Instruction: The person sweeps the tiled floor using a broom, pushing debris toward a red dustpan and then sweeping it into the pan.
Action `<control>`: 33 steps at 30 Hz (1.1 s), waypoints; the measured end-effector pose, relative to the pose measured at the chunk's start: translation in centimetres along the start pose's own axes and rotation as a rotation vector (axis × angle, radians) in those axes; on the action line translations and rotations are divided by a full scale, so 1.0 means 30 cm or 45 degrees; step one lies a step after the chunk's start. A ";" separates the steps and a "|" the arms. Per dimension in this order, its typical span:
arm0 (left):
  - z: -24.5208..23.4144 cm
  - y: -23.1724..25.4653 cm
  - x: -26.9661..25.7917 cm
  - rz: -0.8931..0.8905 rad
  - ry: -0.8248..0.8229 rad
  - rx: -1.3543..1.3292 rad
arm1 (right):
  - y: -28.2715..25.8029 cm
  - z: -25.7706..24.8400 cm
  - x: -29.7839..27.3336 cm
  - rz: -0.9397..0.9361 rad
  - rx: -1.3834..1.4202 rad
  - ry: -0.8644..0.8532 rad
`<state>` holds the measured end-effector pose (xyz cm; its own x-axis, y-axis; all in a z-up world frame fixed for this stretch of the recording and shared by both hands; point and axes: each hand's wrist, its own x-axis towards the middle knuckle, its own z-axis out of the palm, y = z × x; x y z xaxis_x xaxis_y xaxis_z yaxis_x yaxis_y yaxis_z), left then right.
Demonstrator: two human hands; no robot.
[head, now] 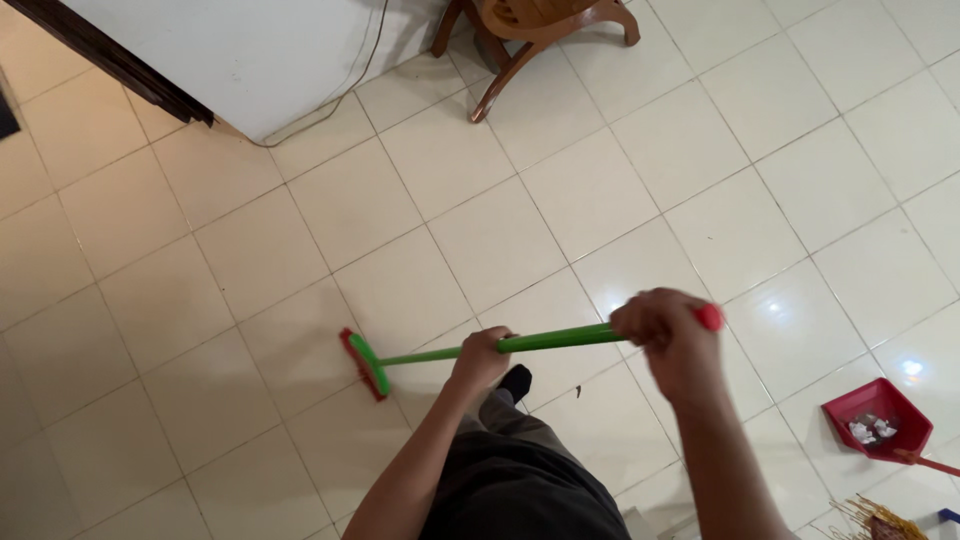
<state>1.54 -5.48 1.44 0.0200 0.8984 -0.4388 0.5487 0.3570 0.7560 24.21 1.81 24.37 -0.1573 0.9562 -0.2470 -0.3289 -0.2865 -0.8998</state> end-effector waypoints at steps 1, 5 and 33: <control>0.042 -0.053 0.008 0.037 0.072 0.019 | 0.024 0.017 -0.004 0.023 -0.038 -0.017; 0.121 -0.058 0.043 0.066 0.157 -0.146 | 0.002 0.031 -0.028 0.018 -0.158 -0.068; -0.526 0.219 0.183 0.561 -0.191 -0.160 | -0.061 0.131 -0.012 -0.375 0.320 0.441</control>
<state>-7.92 5.85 11.66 0.3529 0.9277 -0.1218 0.3560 -0.0127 0.9344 21.21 1.74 27.53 0.2790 0.9502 -0.1387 -0.5327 0.0330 -0.8456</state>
